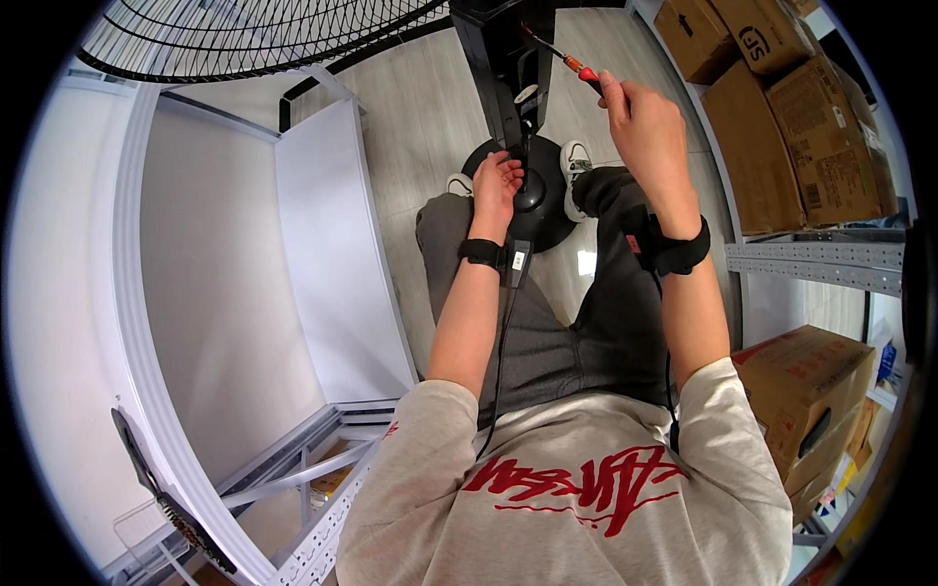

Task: The person sits on the floor and uses a screwdriver to tighten screws on the base and neck of a standing fan. They repeatedly adjust the fan's position to access different screw locations.

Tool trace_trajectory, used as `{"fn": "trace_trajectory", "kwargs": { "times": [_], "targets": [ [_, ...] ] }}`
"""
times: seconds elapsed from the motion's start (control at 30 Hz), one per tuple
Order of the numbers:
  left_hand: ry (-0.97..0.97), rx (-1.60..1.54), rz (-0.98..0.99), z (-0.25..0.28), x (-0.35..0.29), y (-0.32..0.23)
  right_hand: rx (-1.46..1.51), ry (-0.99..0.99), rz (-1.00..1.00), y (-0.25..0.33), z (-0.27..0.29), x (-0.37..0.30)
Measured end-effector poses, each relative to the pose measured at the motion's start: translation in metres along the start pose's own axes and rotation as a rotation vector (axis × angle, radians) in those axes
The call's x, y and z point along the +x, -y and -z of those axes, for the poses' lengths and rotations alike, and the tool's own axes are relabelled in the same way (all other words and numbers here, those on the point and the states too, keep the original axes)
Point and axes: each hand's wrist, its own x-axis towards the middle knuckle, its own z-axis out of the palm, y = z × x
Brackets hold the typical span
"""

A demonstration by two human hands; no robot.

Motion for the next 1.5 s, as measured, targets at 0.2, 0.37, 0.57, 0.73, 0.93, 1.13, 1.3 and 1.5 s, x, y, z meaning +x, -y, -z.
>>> {"fn": "trace_trajectory", "kwargs": {
  "times": [0.2, 0.37, 0.57, 0.73, 0.93, 1.13, 1.3, 1.5],
  "targets": [
    [0.008, 0.000, -0.005, 0.000, -0.001, 0.000, 0.169, -0.251, 0.181, 0.001, -0.001, -0.007],
    [0.009, 0.009, -0.010, 0.000, -0.001, 0.000, -0.017, 0.019, -0.011, 0.002, 0.004, 0.000],
    [0.025, 0.003, -0.009, 0.000, -0.001, -0.001, 0.171, -0.272, 0.209, -0.004, -0.006, -0.005],
    [0.009, 0.009, -0.013, 0.001, -0.002, -0.001, -0.012, 0.046, -0.022, 0.001, 0.003, 0.001],
    [0.008, 0.011, -0.011, -0.001, -0.002, -0.001, 0.168, -0.297, 0.243, -0.006, -0.008, -0.005],
    [0.015, 0.010, -0.013, 0.002, -0.002, -0.001, 0.040, 0.028, -0.005, -0.001, 0.003, 0.001],
    [0.013, 0.003, -0.008, -0.001, -0.003, -0.001, 0.135, -0.318, 0.255, -0.004, -0.008, -0.003],
    [-0.015, -0.015, -0.003, -0.001, 0.000, 0.000, 0.094, 0.060, -0.061, -0.002, 0.000, 0.005]
  ]
}}
